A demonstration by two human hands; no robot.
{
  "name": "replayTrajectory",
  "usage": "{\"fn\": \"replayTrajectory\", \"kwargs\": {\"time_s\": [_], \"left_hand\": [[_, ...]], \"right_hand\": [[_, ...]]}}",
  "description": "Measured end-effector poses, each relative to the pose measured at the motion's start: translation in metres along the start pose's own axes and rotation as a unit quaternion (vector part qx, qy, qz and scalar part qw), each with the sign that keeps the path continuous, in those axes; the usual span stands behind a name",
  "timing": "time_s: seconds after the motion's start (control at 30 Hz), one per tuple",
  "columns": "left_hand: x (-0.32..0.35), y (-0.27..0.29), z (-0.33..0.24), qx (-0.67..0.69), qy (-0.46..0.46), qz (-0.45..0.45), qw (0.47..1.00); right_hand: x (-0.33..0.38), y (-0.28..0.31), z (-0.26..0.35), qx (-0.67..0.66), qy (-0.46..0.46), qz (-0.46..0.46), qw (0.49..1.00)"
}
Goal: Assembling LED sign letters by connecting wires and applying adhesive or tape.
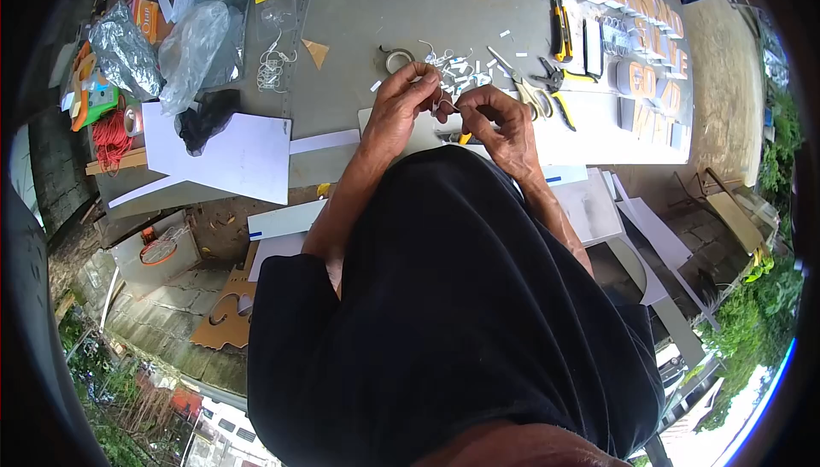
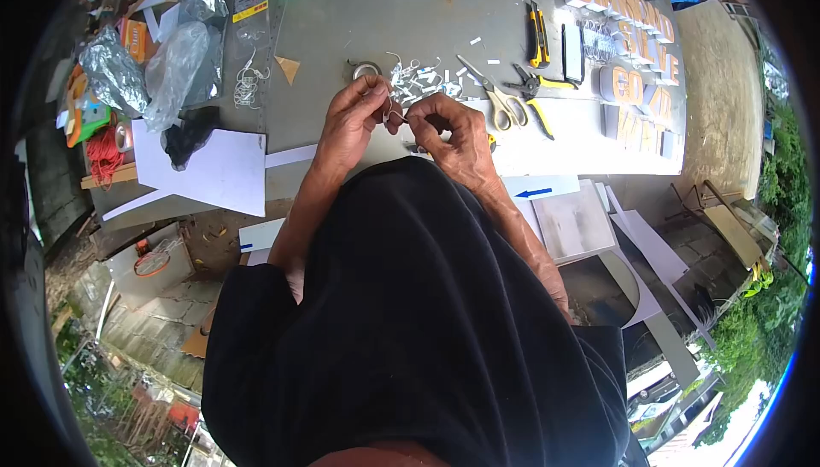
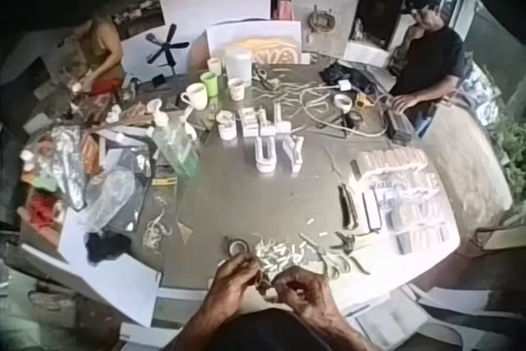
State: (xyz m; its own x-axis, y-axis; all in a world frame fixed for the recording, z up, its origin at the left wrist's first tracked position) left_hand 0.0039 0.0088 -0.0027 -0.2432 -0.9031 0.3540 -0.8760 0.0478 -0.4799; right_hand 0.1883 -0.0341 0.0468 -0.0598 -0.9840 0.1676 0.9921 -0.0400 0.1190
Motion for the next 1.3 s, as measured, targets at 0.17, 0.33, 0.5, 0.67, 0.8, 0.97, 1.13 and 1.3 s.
{"fn": "replayTrajectory", "kwargs": {"time_s": [0.17,0.33,0.5,0.67,0.8,0.97,1.13,1.3], "left_hand": [[0.005,-0.004,-0.012,0.057,-0.016,0.039,0.998],[0.012,-0.007,-0.021,0.024,-0.045,0.076,0.996],[0.023,-0.018,-0.043,-0.090,-0.066,0.051,0.992],[0.029,-0.028,-0.051,-0.143,-0.168,0.025,0.975],[0.034,-0.032,-0.059,-0.227,-0.250,0.002,0.941],[0.036,-0.035,-0.064,-0.267,-0.260,-0.010,0.928],[0.033,-0.033,-0.063,-0.228,-0.200,0.014,0.953],[0.029,-0.025,-0.060,-0.150,-0.119,0.065,0.979]], "right_hand": [[0.001,-0.002,0.008,0.030,0.061,-0.039,0.997],[0.004,0.001,0.021,0.015,0.038,-0.054,0.998],[0.006,0.006,0.026,-0.033,0.025,-0.050,0.998],[0.008,0.010,0.037,-0.081,0.002,-0.035,0.996],[0.009,0.012,0.039,-0.132,0.021,-0.021,0.991],[0.009,0.012,0.039,-0.086,0.064,-0.030,0.994],[0.007,0.009,0.042,0.027,0.130,-0.062,0.989],[0.007,0.011,0.042,0.042,0.140,-0.042,0.988]]}}
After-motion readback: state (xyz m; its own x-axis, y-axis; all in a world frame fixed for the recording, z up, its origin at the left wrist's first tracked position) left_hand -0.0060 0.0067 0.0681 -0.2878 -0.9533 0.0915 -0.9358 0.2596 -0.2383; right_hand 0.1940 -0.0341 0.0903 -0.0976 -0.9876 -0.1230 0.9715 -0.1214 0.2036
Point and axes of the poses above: each hand's wrist, its own x-axis away from the middle knuckle, its own y-axis out of the back of the hand, z = x × y, the point moved 1 cm from there along -x, towards the middle knuckle, and after that the axes turned 10 degrees about -z, right-handed, at the moved point
